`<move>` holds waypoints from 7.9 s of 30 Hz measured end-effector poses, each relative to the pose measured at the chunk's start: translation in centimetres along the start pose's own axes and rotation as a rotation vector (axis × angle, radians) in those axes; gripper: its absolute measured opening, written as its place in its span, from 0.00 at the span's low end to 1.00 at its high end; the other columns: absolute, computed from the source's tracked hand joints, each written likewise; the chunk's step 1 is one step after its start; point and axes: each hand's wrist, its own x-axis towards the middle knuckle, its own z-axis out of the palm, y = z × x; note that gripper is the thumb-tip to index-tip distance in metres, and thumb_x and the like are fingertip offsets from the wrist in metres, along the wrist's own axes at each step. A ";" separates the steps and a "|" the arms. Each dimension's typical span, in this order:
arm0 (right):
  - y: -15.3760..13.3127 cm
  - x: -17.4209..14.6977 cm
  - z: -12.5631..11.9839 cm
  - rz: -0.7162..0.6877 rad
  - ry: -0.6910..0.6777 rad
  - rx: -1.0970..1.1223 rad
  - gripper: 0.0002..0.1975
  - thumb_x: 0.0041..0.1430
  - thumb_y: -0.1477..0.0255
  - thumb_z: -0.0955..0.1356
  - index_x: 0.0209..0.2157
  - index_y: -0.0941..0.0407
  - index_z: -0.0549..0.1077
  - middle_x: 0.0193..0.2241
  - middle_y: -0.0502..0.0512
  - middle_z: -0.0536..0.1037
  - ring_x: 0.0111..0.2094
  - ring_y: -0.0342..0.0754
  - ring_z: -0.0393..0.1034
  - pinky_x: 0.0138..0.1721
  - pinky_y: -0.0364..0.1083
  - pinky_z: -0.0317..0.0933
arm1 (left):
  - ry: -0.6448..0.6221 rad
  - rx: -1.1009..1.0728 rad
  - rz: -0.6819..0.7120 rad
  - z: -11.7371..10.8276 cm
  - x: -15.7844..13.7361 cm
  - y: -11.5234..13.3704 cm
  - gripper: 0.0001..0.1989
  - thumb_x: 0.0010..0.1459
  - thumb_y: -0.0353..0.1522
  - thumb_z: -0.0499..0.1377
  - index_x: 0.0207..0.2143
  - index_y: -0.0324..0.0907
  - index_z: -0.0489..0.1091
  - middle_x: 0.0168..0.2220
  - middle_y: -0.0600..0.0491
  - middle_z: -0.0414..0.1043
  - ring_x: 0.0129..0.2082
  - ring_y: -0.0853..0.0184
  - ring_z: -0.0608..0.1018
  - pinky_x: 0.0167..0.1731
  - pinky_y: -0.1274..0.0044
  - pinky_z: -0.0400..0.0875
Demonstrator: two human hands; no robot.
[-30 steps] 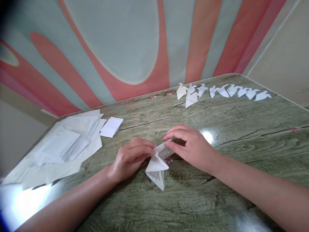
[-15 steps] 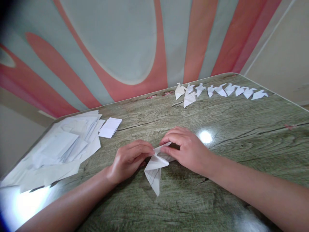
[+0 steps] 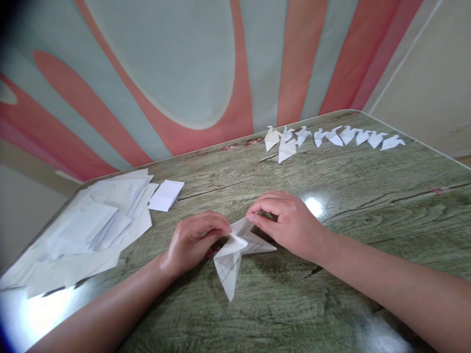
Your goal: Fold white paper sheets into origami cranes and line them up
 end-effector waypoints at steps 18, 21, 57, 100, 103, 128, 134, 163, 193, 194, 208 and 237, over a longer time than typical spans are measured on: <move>-1.0 0.0 -0.3 0.275 -0.077 0.054 0.05 0.58 0.69 0.68 0.30 0.51 0.76 0.32 0.46 0.80 0.35 0.45 0.73 0.39 0.44 0.63 | -0.007 -0.092 -0.127 0.2 0.2 0.2 0.05 0.59 0.25 0.59 0.32 0.40 0.74 0.34 0.52 0.77 0.36 0.69 0.78 0.40 0.78 0.71; -0.9 0.1 -0.5 0.315 -0.066 0.070 0.05 0.58 0.69 0.68 0.30 0.51 0.76 0.32 0.46 0.80 0.34 0.45 0.73 0.38 0.43 0.63 | -0.003 -0.093 -0.157 0.1 0.3 0.2 0.04 0.59 0.26 0.60 0.32 0.40 0.74 0.34 0.52 0.76 0.36 0.69 0.78 0.39 0.77 0.71; -1.1 -0.6 0.4 0.145 -0.204 -0.044 0.04 0.57 0.71 0.69 0.32 0.51 0.79 0.31 0.47 0.80 0.34 0.44 0.73 0.36 0.44 0.64 | -0.062 -0.043 -0.341 0.9 0.4 1.8 0.05 0.58 0.32 0.61 0.31 0.40 0.75 0.30 0.54 0.75 0.30 0.71 0.75 0.33 0.79 0.67; -0.9 -0.9 0.8 -0.047 0.077 -0.242 0.09 0.61 0.77 0.64 0.44 0.54 0.68 0.40 0.55 0.77 0.43 0.51 0.70 0.46 0.53 0.60 | 0.354 -0.048 -0.394 0.7 0.6 1.1 0.25 0.53 0.25 0.60 0.52 0.42 0.57 0.50 0.46 0.67 0.45 0.64 0.74 0.38 0.74 0.72; -0.6 -0.4 0.2 -0.167 -0.016 -0.241 0.11 0.62 0.78 0.62 0.44 0.54 0.70 0.39 0.55 0.78 0.44 0.52 0.70 0.47 0.54 0.60 | 0.218 0.121 -0.111 -0.7 0.7 2.2 0.33 0.53 0.22 0.58 0.60 0.47 0.54 0.61 0.45 0.57 0.60 0.57 0.62 0.54 0.64 0.65; -0.6 -0.3 0.2 0.237 -0.218 0.117 0.07 0.57 0.73 0.67 0.38 0.50 0.76 0.37 0.47 0.79 0.38 0.44 0.74 0.39 0.43 0.65 | -0.086 -0.078 -0.355 -1.3 0.9 1.9 0.08 0.56 0.25 0.61 0.37 0.44 0.76 0.35 0.54 0.74 0.37 0.69 0.75 0.40 0.77 0.68; -0.7 0.1 -0.4 0.276 -0.259 0.115 0.07 0.57 0.71 0.68 0.39 0.49 0.76 0.36 0.45 0.80 0.36 0.44 0.74 0.39 0.43 0.65 | -0.144 -0.181 -0.477 -1.8 0.8 1.4 0.07 0.56 0.30 0.62 0.39 0.43 0.75 0.36 0.55 0.75 0.37 0.70 0.75 0.40 0.78 0.66; -1.2 -0.9 1.1 0.062 -0.103 -0.015 0.09 0.52 0.81 0.70 0.31 0.53 0.68 0.33 0.48 0.74 0.39 0.47 0.67 0.42 0.47 0.59 | -0.153 -0.486 -0.617 -0.7 0.5 1.4 0.18 0.55 0.25 0.59 0.48 0.45 0.62 0.35 0.57 0.66 0.29 0.74 0.69 0.29 0.81 0.65; 0.4 -0.8 1.1 -0.165 -0.186 -0.139 0.07 0.57 0.71 0.70 0.39 0.52 0.76 0.36 0.52 0.78 0.43 0.50 0.69 0.48 0.54 0.59 | -0.008 0.171 -0.083 -0.8 0.0 0.3 0.09 0.60 0.23 0.56 0.37 0.41 0.75 0.37 0.50 0.74 0.38 0.68 0.75 0.39 0.75 0.71; 0.3 -0.8 1.1 -0.163 -0.190 -0.137 0.07 0.57 0.71 0.70 0.39 0.53 0.76 0.36 0.52 0.78 0.43 0.50 0.69 0.47 0.54 0.59 | -0.006 0.180 -0.072 -0.8 0.1 0.3 0.09 0.60 0.23 0.56 0.37 0.41 0.74 0.38 0.50 0.74 0.39 0.68 0.75 0.40 0.74 0.71; 0.3 -0.7 1.0 -0.166 -0.179 -0.125 0.06 0.59 0.69 0.69 0.38 0.54 0.75 0.36 0.53 0.78 0.43 0.50 0.69 0.47 0.54 0.60 | -0.145 0.367 0.073 0.3 0.2 1.3 0.08 0.63 0.27 0.53 0.36 0.42 0.72 0.35 0.51 0.75 0.41 0.64 0.73 0.49 0.67 0.62; -1.3 -0.3 0.0 0.334 -0.253 0.229 0.08 0.57 0.68 0.69 0.40 0.51 0.75 0.37 0.48 0.80 0.37 0.47 0.74 0.36 0.45 0.67 | 0.031 0.276 0.113 0.2 -0.6 1.3 0.11 0.60 0.27 0.59 0.46 0.37 0.68 0.43 0.45 0.71 0.44 0.65 0.74 0.46 0.71 0.74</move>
